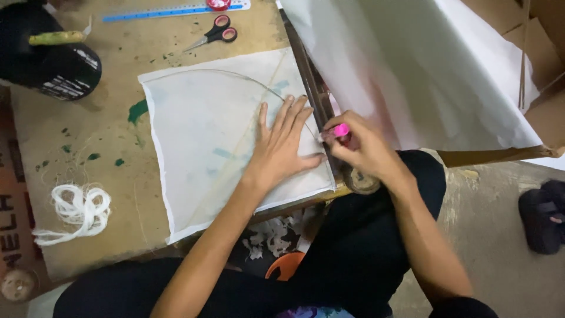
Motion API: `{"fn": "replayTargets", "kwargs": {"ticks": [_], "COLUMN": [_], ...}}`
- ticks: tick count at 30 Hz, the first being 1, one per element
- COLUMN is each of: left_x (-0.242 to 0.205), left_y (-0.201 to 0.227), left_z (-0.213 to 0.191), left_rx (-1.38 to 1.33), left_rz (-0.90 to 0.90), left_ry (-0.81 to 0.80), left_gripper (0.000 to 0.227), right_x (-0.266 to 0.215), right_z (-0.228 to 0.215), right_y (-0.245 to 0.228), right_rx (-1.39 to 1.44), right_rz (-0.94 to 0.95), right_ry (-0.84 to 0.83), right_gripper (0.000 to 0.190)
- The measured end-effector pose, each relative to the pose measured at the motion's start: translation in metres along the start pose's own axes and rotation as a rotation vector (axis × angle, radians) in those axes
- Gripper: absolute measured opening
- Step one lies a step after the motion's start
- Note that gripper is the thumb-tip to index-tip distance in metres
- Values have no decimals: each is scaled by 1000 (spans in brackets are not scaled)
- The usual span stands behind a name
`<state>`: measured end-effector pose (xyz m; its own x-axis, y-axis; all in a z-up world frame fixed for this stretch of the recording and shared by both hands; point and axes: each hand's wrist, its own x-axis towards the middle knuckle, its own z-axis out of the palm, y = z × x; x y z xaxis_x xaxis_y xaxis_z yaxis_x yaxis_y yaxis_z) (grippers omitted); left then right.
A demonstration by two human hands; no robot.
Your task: Assembling a kite by gluing the paper edges and folding them over the wooden frame.
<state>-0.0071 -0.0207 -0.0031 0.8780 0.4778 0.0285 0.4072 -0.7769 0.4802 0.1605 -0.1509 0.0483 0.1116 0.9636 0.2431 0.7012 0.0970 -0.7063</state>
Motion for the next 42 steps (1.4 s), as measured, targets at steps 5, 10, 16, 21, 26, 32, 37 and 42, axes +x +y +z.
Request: {"fn": "replayTargets", "kwargs": {"ticks": [5, 10, 16, 21, 26, 32, 37, 42], "left_x": [-1, -2, -5, -5, -4, -3, -15, -45], "left_y": [-1, -1, 4, 1, -1, -4, 14, 33], "left_z": [7, 8, 2, 4, 7, 15, 12, 25], "left_rx": [-36, -17, -78, -51, -61, -47, -7, -149], "left_rz": [9, 0, 14, 23, 33, 43, 42, 43], "left_ry": [-13, -18, -19, -43, -41, -10, 28, 58], "left_gripper": [99, 99, 104, 107, 106, 107, 104, 93], "right_x": [3, -2, -9, -18, -28, -39, -47, -51], "right_z": [0, 5, 2, 2, -1, -3, -1, 2], "right_y": [0, 3, -2, -2, -8, -7, -8, -10], "right_rx": [-98, -39, -92, -165, -263, -340, -380, -411], "right_rz": [-61, -35, -33, -73, -129, -172, -162, -170], "right_ry": [-31, -30, -42, -93, -129, -176, -168, -123], "right_gripper": [23, 21, 23, 24, 23, 22, 23, 17]}}
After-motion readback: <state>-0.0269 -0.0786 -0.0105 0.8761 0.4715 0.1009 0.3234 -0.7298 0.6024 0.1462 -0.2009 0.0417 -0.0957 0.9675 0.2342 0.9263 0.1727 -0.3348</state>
